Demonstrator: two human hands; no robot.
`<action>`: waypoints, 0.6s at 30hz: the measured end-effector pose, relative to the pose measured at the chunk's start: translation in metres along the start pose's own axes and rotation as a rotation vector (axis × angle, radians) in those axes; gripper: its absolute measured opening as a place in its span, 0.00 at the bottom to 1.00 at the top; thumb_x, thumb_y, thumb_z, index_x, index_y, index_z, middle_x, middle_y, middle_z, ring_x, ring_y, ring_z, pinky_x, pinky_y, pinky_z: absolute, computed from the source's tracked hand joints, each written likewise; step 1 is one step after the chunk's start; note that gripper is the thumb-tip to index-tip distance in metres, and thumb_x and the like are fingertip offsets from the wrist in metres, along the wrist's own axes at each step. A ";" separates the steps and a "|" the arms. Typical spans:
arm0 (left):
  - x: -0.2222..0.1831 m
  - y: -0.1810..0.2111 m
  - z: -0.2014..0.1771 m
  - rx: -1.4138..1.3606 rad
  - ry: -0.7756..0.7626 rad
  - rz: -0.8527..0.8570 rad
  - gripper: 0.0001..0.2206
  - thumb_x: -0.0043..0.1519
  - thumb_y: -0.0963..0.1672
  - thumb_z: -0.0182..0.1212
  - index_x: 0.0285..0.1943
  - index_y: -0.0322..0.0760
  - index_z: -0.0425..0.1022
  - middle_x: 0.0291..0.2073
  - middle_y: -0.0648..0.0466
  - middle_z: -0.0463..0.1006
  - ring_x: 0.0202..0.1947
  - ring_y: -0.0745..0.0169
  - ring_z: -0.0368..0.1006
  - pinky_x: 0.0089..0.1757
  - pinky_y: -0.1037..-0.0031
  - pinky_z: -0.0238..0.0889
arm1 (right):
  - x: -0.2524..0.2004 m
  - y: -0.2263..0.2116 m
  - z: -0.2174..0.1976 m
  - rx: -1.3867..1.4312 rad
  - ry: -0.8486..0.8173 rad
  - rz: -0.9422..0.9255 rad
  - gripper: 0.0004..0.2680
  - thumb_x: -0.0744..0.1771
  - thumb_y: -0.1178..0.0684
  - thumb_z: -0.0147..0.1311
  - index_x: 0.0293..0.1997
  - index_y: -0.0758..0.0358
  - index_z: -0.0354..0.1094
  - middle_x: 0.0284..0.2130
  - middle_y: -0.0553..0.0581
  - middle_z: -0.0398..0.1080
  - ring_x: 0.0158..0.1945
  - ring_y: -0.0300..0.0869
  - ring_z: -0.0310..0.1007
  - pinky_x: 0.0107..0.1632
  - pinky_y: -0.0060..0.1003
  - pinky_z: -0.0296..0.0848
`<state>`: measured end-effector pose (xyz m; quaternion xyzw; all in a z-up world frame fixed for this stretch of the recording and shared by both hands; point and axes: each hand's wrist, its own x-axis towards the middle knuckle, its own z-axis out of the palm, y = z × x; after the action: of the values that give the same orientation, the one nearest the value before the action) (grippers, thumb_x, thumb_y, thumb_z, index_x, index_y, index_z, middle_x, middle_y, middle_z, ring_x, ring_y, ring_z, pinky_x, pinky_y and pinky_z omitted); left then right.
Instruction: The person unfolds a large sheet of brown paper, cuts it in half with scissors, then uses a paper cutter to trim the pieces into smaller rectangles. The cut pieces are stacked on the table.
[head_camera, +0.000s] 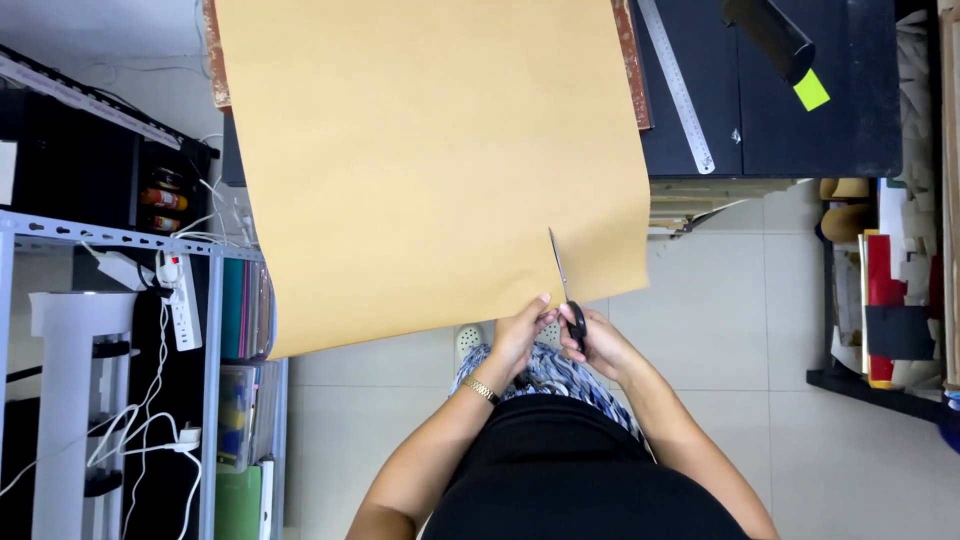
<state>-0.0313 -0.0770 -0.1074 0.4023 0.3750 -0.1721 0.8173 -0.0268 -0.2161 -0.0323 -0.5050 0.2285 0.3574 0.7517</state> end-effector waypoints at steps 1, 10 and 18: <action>-0.001 -0.001 -0.001 0.014 -0.016 0.001 0.19 0.59 0.41 0.72 0.55 0.26 0.71 0.41 0.42 0.80 0.36 0.54 0.83 0.42 0.73 0.81 | -0.001 -0.002 0.000 0.008 -0.003 -0.003 0.14 0.71 0.42 0.52 0.39 0.63 0.61 0.13 0.52 0.53 0.10 0.38 0.53 0.17 0.29 0.54; -0.070 0.058 0.038 0.050 -0.066 0.019 0.15 0.60 0.42 0.71 0.51 0.26 0.74 0.35 0.43 0.83 0.32 0.61 0.83 0.40 0.78 0.80 | -0.002 -0.052 0.024 -0.004 0.042 0.087 0.21 0.68 0.30 0.54 0.41 0.63 0.64 0.23 0.56 0.61 0.22 0.37 0.58 0.21 0.26 0.58; -0.049 0.044 0.025 0.052 -0.071 0.035 0.15 0.60 0.42 0.71 0.51 0.28 0.74 0.35 0.42 0.83 0.33 0.60 0.84 0.41 0.78 0.80 | 0.023 -0.031 0.003 -0.007 0.060 0.050 0.17 0.68 0.40 0.60 0.42 0.68 0.64 0.23 0.60 0.63 0.21 0.35 0.57 0.17 0.25 0.57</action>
<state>-0.0261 -0.0706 -0.0370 0.4237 0.3341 -0.1816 0.8221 0.0116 -0.2131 -0.0289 -0.5122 0.2622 0.3615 0.7337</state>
